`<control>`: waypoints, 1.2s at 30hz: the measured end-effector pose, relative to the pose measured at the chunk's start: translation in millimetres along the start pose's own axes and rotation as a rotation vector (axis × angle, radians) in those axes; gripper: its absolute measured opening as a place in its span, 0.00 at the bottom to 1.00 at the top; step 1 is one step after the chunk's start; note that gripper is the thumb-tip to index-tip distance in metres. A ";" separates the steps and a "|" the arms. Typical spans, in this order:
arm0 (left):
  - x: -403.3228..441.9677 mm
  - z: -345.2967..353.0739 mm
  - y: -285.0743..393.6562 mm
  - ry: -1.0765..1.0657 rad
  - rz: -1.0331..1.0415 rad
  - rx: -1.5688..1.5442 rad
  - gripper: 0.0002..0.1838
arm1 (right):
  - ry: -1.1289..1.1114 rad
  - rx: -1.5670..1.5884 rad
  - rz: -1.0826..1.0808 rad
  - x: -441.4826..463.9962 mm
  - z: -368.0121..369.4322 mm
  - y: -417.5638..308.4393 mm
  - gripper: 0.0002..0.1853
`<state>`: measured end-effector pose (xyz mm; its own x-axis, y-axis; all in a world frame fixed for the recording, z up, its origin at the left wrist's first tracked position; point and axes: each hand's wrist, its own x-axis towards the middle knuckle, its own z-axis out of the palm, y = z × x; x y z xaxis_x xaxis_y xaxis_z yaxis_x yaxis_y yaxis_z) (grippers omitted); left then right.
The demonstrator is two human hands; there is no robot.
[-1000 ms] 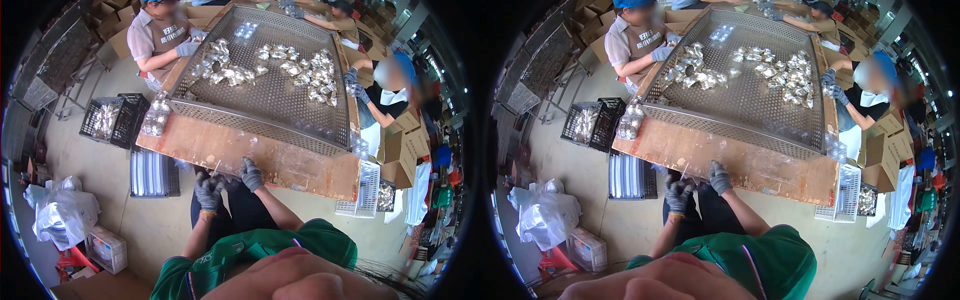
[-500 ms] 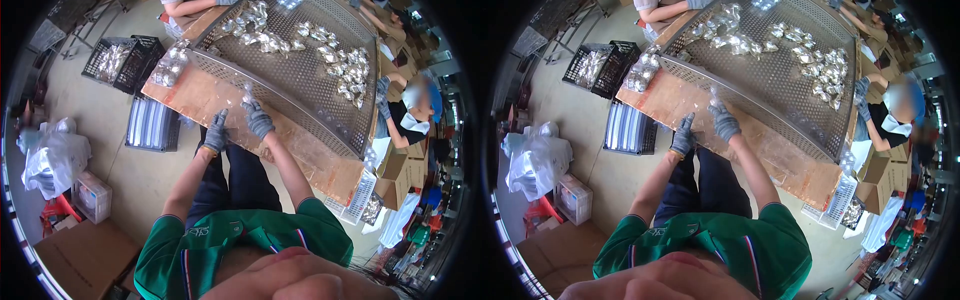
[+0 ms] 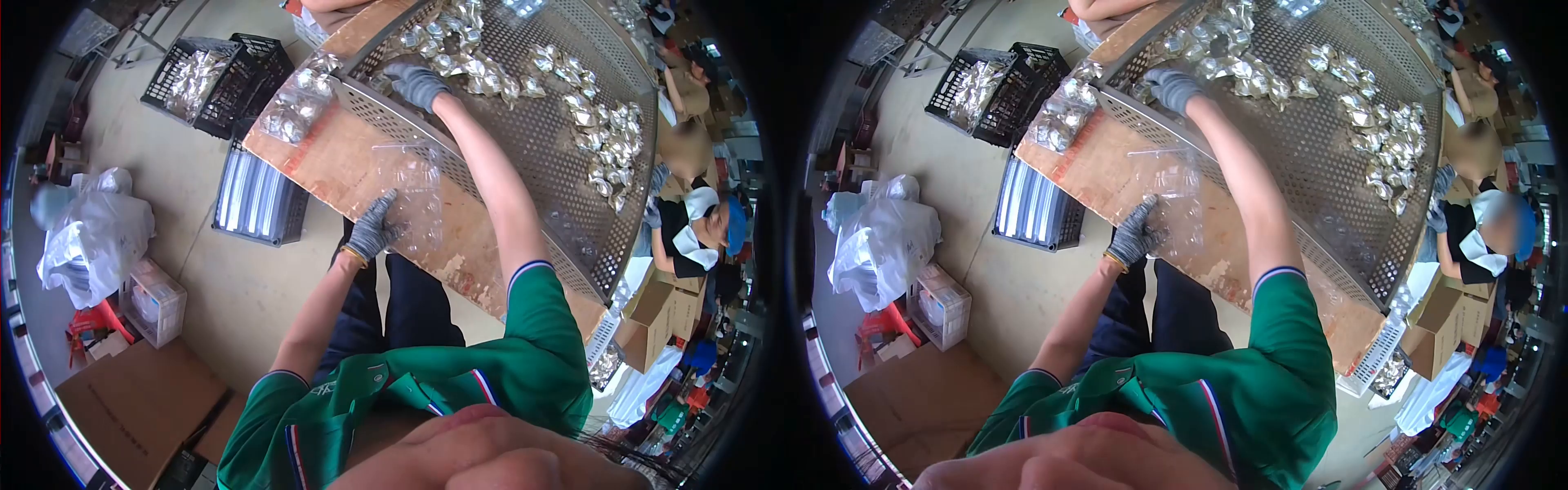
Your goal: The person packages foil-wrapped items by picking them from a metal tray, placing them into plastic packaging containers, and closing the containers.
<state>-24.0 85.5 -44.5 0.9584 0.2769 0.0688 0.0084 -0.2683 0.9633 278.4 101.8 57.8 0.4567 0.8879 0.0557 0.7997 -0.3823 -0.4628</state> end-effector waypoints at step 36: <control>12.3 2.9 -17.7 -0.100 0.236 0.680 0.25 | 0.415 1.153 0.232 -177.7 3.5 -127.8 0.18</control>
<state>-11.5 91.0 -61.5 0.9778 0.0639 0.1995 -0.0576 -0.8337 0.5492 93.7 -6.2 104.0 0.7978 0.6011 0.0467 -0.0282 0.1146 -0.9930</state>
